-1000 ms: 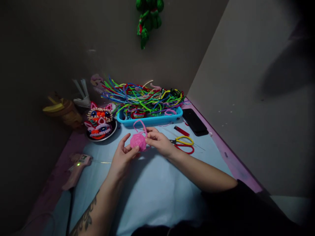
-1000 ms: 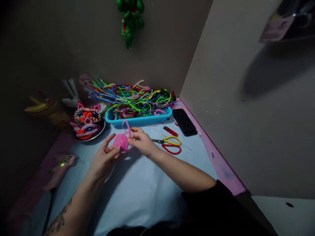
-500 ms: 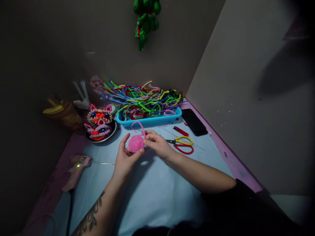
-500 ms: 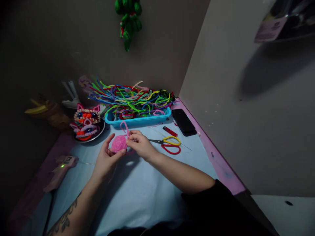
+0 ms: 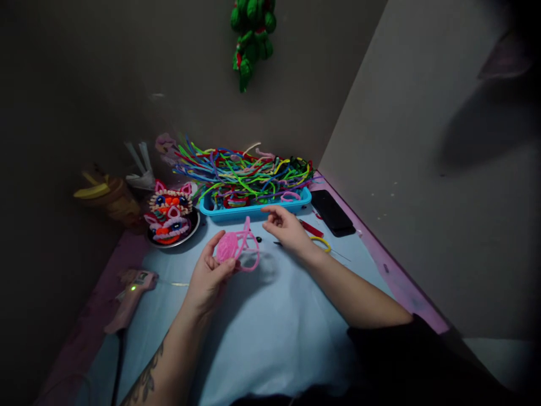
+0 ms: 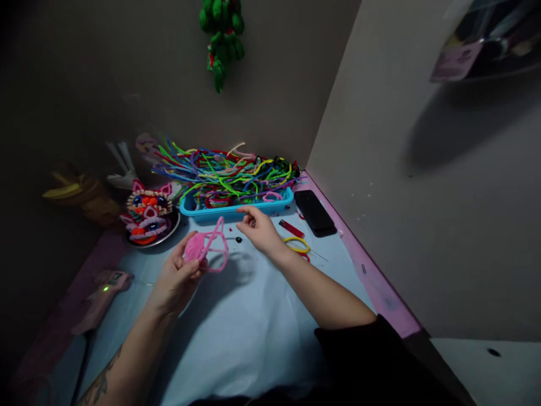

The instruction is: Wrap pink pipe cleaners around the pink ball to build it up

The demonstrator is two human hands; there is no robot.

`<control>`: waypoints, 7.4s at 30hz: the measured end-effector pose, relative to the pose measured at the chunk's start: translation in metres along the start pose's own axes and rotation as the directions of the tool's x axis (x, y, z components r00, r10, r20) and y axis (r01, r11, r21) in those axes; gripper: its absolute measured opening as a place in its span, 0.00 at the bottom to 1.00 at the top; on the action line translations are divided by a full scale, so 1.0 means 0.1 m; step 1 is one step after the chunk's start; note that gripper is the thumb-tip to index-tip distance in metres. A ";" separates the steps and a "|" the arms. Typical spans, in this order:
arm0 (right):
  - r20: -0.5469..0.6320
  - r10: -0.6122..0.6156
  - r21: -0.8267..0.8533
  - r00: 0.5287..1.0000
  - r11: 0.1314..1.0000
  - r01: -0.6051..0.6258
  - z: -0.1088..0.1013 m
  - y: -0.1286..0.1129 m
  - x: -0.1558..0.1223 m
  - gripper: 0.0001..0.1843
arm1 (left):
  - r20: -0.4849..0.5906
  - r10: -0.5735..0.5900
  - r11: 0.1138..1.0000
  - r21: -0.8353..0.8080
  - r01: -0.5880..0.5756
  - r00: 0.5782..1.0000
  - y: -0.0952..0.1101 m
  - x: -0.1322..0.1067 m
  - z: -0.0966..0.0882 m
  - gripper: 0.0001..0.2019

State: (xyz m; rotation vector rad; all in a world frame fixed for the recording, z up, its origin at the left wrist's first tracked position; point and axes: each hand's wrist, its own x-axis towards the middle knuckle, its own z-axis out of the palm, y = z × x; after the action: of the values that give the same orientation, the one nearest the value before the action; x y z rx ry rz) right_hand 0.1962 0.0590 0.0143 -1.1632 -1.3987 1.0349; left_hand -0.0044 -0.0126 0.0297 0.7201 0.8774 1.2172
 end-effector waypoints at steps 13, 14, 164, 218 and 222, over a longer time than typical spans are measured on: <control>-0.184 -0.147 -0.124 0.972 0.984 0.125 -0.23 -0.18 0.02 0.11 | 0.098 -0.055 0.998 -0.007 0.056 0.994 0.00 0.01 -0.04 0.33; -0.229 -0.141 -0.093 0.963 0.988 0.123 -0.27 -0.23 0.01 0.12 | 0.082 -0.061 0.998 -0.007 0.061 0.995 0.00 0.02 -0.04 0.32; -0.004 -0.062 -0.102 0.998 0.993 0.061 0.20 -0.26 -0.31 0.05 | -0.108 0.241 0.924 0.330 -0.193 0.965 -0.13 -0.05 0.06 0.34; 0.166 -0.679 -0.233 0.716 0.678 0.697 0.41 -0.21 -0.54 0.10 | -0.364 0.085 0.990 -0.078 -0.121 0.927 -0.18 0.05 0.06 0.36; 0.060 -0.535 -0.385 0.843 0.766 0.514 0.38 -0.21 -0.48 0.03 | -0.280 0.087 0.995 -0.029 -0.099 0.956 -0.22 0.06 0.01 0.34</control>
State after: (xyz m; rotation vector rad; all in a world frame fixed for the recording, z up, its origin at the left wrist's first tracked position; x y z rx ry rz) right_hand 0.1571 0.0075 0.0222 -0.9642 -1.8029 0.3262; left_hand 0.0077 -0.0113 0.0100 0.5681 1.0540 1.4413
